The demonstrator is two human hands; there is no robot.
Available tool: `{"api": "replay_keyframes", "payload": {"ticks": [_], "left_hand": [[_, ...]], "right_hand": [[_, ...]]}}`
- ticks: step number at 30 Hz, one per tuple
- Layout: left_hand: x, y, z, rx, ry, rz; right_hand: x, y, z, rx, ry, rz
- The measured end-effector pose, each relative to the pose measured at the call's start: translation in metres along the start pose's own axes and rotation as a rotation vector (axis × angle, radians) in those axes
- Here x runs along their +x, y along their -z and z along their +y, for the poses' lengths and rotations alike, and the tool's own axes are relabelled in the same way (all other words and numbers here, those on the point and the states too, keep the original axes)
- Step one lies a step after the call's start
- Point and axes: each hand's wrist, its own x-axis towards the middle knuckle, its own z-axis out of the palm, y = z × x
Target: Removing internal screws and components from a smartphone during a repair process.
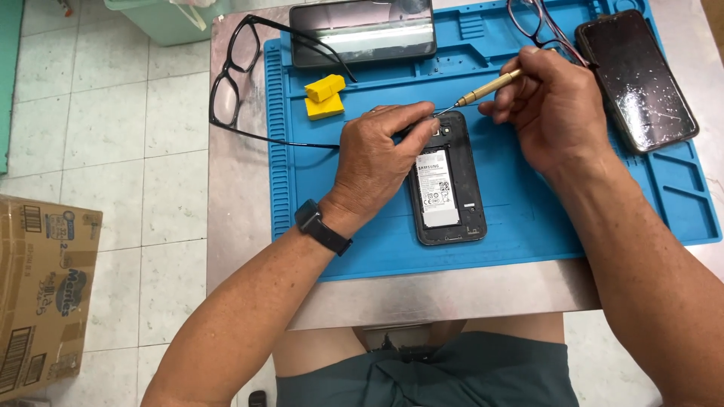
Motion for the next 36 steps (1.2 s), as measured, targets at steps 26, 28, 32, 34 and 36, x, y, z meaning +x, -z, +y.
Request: {"api": "replay_keyframes", "payload": {"ticks": [26,28,32,34,36], "left_hand": [[0.0024,0.0045,0.0075,-0.025,-0.013,0.002],[0.0030,0.0057,0.0091,-0.040,0.019,0.004],[0.0017,0.0030,0.0043,-0.077,0.078,-0.017],[0.0005,0.0019,0.0017,-0.059,0.017,-0.060],[0.0005,0.0005,0.0010,-0.041,0.003,-0.059]], "right_hand": [[-0.0028,-0.0014,0.0002,-0.063,0.024,-0.035],[-0.0036,-0.0027,-0.0012,-0.057,0.020,-0.029],[-0.0028,-0.0031,-0.0011,-0.056,0.009,-0.008],[-0.0016,-0.0026,-0.0001,-0.031,0.007,-0.011],[-0.0012,-0.0014,0.0009,-0.037,0.011,-0.016]]}}
